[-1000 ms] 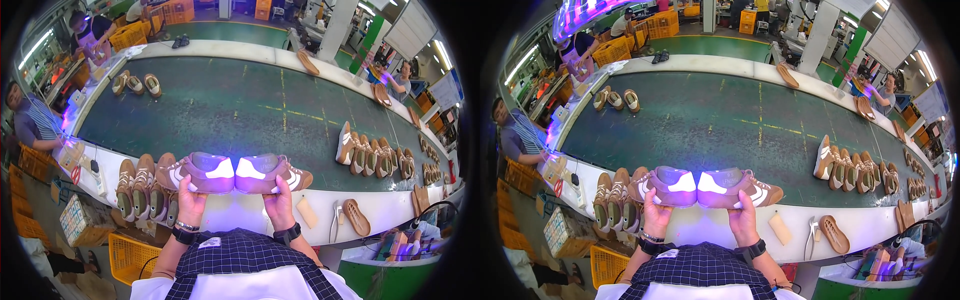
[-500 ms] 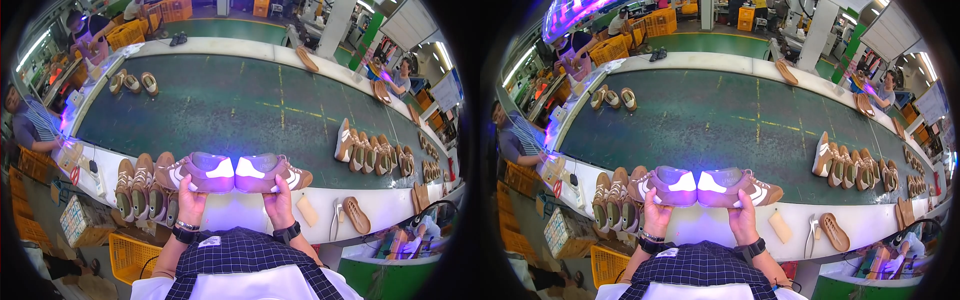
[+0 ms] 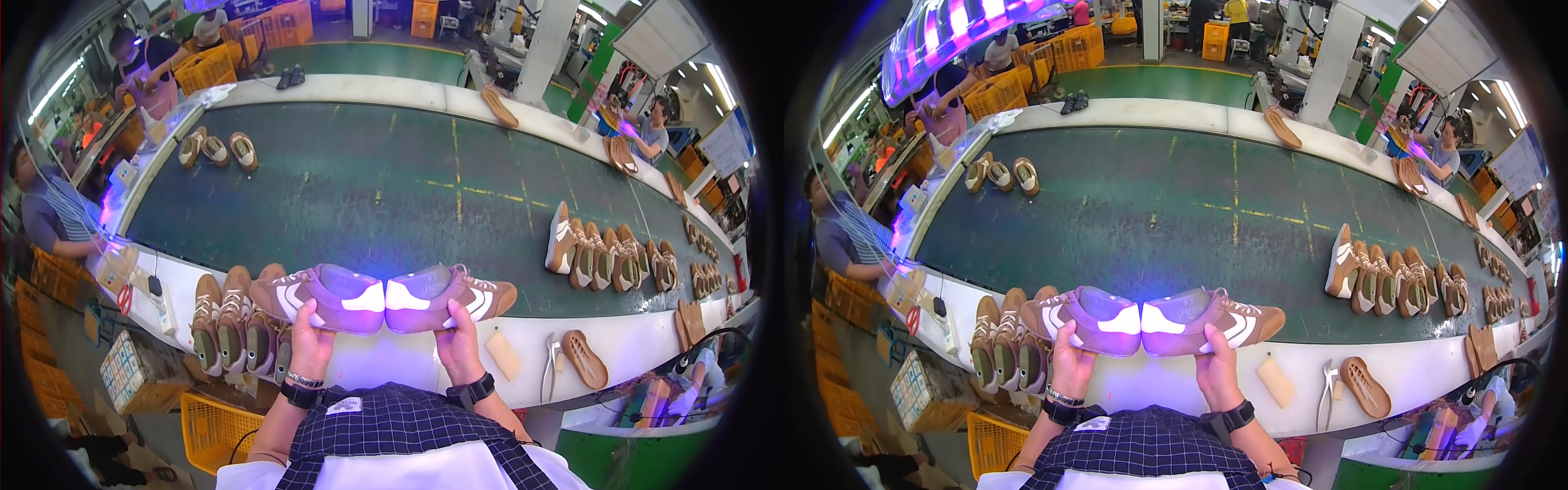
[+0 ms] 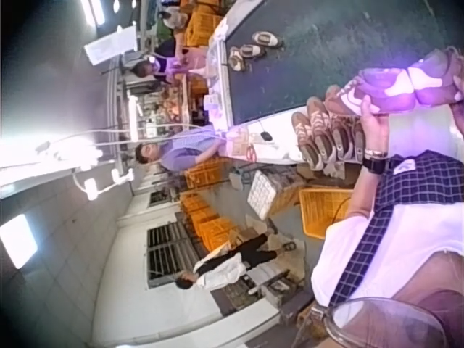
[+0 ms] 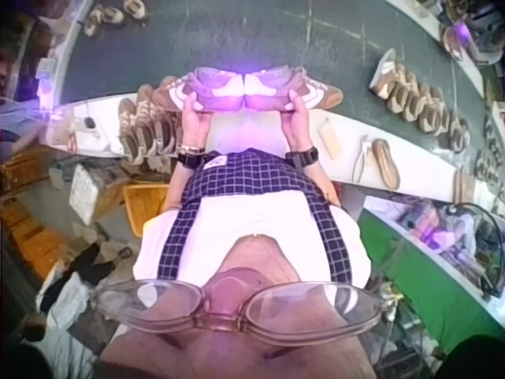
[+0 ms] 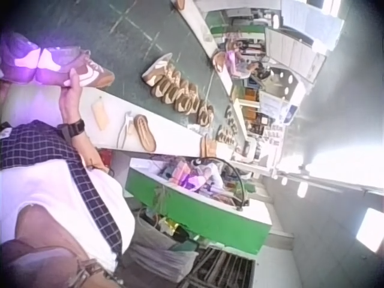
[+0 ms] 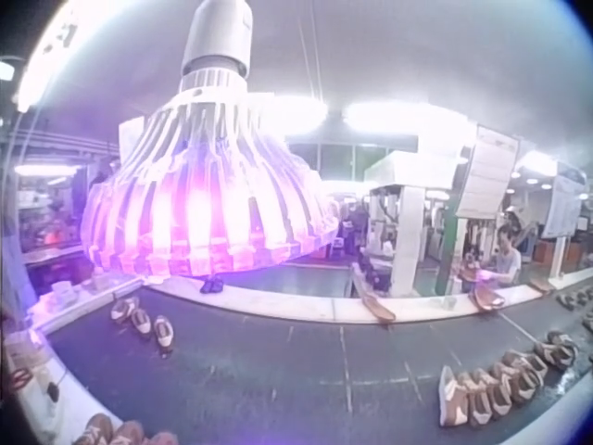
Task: The recorder inspects partially assembled shoes on a factory conveyor belt, checking alignment and quality.
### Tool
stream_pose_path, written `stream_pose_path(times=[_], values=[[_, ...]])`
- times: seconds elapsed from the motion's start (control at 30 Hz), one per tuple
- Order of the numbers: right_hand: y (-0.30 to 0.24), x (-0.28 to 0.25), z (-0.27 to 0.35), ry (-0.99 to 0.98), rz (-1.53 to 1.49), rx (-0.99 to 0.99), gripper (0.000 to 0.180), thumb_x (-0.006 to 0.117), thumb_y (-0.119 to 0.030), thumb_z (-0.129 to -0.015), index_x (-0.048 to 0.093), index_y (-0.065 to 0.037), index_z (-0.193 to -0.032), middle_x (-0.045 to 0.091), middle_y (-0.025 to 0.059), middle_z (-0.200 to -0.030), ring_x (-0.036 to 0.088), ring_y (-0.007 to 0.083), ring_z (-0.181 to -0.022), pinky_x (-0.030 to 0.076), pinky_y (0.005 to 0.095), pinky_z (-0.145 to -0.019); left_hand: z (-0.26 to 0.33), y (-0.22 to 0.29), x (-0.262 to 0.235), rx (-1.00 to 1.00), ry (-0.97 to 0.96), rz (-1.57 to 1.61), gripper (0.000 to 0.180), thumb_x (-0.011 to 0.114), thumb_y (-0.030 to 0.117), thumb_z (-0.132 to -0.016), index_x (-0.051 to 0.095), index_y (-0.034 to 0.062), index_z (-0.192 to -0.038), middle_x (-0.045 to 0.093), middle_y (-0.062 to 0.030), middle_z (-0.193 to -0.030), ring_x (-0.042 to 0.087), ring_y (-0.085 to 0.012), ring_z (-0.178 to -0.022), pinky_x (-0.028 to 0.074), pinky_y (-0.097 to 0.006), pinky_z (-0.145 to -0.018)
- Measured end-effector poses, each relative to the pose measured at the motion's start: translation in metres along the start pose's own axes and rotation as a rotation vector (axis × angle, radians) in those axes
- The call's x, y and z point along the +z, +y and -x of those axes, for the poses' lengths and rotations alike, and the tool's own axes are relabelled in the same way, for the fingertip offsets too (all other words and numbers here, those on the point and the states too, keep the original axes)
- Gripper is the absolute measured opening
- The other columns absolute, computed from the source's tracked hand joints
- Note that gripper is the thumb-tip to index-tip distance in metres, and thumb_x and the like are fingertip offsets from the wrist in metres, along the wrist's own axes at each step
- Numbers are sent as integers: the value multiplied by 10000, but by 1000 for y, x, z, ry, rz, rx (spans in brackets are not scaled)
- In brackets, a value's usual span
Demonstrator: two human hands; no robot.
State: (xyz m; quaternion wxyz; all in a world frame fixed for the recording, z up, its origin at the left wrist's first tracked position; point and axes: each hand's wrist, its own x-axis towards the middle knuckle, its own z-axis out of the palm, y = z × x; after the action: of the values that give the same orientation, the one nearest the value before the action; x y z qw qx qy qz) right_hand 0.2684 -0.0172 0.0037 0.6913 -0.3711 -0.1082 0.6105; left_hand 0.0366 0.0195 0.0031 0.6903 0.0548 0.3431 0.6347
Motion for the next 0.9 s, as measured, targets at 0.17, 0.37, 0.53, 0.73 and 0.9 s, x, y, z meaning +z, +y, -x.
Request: stream_pose_path(times=[0.17, 0.37, 0.53, 0.73, 0.9], values=[[-3, -5, -4, -21, 66, -54, 503, 585, -169, -867, 400, -22, -1311, 507, 80, -1258, 496, 203, -1158, 386, 378, -1010, -4, 3, -5, 18, -57, -47, 401, 576, 135, -851, 488, 41, -1230, 580, -57, -1151, 561, -199, -1054, 453, -364, -936], [-3, -2, -4, -28, 102, -89, 506, 585, -156, -865, 397, -16, -1313, 507, 79, -1256, 492, 203, -1164, 388, 373, -1010, -8, 0, -8, 13, -26, -49, 399, 585, 133, -848, 491, 51, -1227, 579, -56, -1151, 562, -194, -1052, 453, -362, -938], [2, -14, -8, 15, 29, 40, 515, 601, -179, -844, 415, -33, -1301, 537, 91, -1225, 524, 227, -1131, 410, 388, -996, -10, 0, -16, -54, -76, -17, 426, 610, 149, -834, 486, 55, -1231, 582, -48, -1140, 561, -190, -1058, 452, -360, -944], [4, -50, 2, -100, -22, 216, 564, 557, -308, -817, 449, -20, -1290, 559, 121, -1225, 536, 268, -1128, 395, 402, -1009, -5, -8, -32, -440, -275, -143, 369, 586, 200, -846, 545, 72, -1190, 617, -33, -1098, 579, -162, -1030, 440, -358, -947], [20, -85, 3, -163, 31, 521, 540, 520, -403, -803, 541, -24, -1188, 625, 133, -1100, 607, 268, -975, 487, 370, -875, -1, 24, -48, 43, -359, -1783, 329, 558, 187, -869, 566, -29, -1117, 633, -105, -916, 604, -209, -848, 468, -330, -775]])
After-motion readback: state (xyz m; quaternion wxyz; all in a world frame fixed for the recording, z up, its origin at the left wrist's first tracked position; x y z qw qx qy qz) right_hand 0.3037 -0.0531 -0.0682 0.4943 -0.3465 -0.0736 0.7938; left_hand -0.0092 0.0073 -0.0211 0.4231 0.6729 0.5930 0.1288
